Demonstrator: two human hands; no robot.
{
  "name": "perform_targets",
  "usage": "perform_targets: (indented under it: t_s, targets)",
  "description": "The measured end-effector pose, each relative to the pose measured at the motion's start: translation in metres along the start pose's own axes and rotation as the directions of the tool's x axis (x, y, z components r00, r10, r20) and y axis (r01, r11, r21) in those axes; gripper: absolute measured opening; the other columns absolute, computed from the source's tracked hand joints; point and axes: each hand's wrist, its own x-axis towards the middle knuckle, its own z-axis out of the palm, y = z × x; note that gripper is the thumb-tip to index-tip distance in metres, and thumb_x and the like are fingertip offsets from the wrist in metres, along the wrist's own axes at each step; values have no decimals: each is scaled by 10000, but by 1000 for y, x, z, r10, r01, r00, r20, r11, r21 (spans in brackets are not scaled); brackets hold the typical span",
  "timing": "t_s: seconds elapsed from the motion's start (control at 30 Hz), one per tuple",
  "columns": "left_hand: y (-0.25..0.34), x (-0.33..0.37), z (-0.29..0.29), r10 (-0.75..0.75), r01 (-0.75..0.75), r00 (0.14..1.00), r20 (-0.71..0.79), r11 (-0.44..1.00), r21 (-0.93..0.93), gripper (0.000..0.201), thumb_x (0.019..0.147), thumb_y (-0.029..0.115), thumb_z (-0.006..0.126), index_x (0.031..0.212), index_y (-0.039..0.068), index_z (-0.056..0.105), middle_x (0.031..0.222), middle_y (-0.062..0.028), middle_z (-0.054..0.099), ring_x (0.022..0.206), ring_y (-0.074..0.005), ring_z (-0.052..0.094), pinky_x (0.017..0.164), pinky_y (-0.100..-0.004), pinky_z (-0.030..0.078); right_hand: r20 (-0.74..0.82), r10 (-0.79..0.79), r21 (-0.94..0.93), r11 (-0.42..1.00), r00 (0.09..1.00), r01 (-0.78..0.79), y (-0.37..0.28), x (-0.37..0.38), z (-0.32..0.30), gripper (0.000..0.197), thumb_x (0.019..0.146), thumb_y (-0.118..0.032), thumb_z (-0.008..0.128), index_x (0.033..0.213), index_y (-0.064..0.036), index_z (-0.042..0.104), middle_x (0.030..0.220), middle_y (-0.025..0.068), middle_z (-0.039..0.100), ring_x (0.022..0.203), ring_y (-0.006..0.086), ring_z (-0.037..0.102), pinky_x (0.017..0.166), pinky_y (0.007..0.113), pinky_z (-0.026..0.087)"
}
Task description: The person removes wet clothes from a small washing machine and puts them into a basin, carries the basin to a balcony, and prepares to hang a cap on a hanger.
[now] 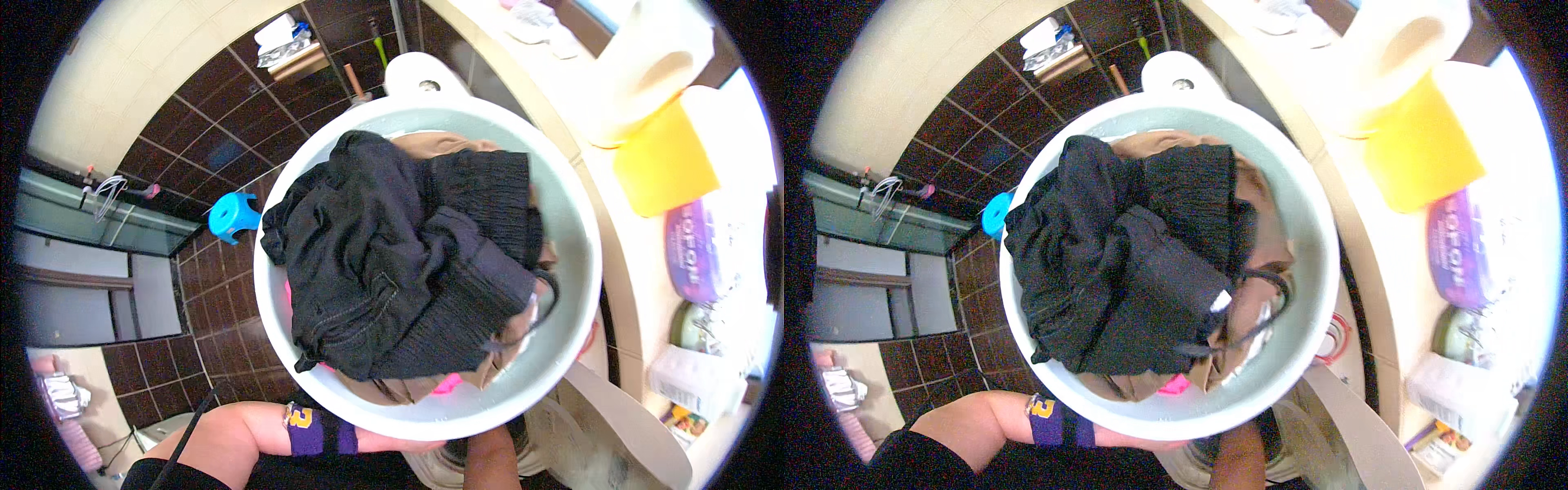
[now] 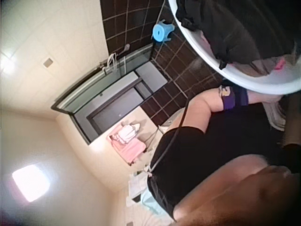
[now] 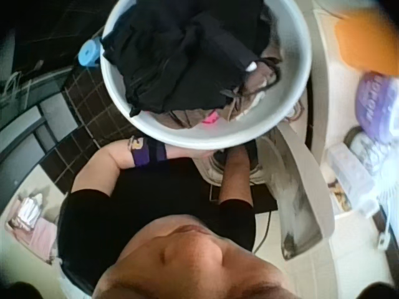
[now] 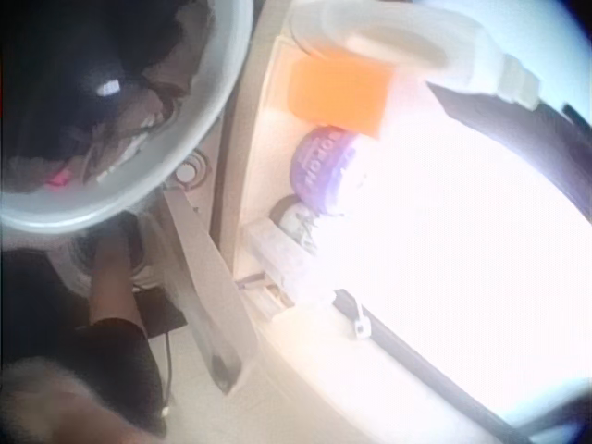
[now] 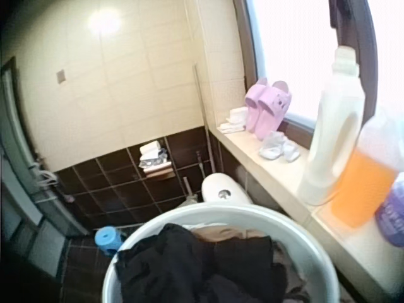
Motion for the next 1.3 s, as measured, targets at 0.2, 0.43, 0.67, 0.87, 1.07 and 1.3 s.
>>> perform_targets:
  t_s: [0.2,0.43,0.67,0.87,1.07,1.3]
  targets:
    - [-23,-7,20,74,-70,996,56,995,-66,240,782,49,593,1019,72,622,1000,-118,579,954,-309,571,822,-400,480,-37,-102,148,983,994,106,-7,-85,-13,598,855,-328,606,1346,-9,488,1398,213,468,1299,347,441,1072,388,361]
    - [18,-25,-29,-12,-16,953,303,996,89,537,789,93,620,1303,58,470,1180,-173,541,1133,-375,513,962,-451,444,-168,-10,415,906,986,80,9,-195,-41,560,813,-296,603,1255,38,525,1163,215,550,1041,307,540,896,378,442]
    - [67,-24,-65,194,-232,927,322,969,83,942,727,139,742,1499,132,203,1444,-247,321,1262,-423,415,1041,-448,392,-439,-16,643,693,898,327,9,-360,-68,267,792,-148,587,1004,15,591,799,53,594,677,141,557,579,298,455]
    - [140,-24,-100,414,-439,885,216,895,83,1124,635,179,838,1519,148,145,1528,-254,122,1363,-456,274,1086,-474,337,-582,-153,765,229,799,602,-49,-542,-139,202,767,-5,547,967,-19,569,841,-36,573,743,56,517,652,197,404]
    - [222,-32,-149,624,-616,781,5,772,-157,1038,631,88,806,1469,21,198,1515,-226,204,1300,-431,395,1042,-425,401,-778,-173,601,73,604,796,-116,-670,-187,315,695,50,511,1001,2,567,913,-7,611,806,68,566,690,189,439]
    - [339,-22,-272,906,-891,279,-319,368,264,950,634,-43,710,1460,39,248,1416,-205,414,1268,-396,457,1074,-378,372,-890,-457,141,-282,-3,949,-171,-758,-266,369,896,-184,504,1184,41,550,1068,99,610,925,145,569,815,299,457]
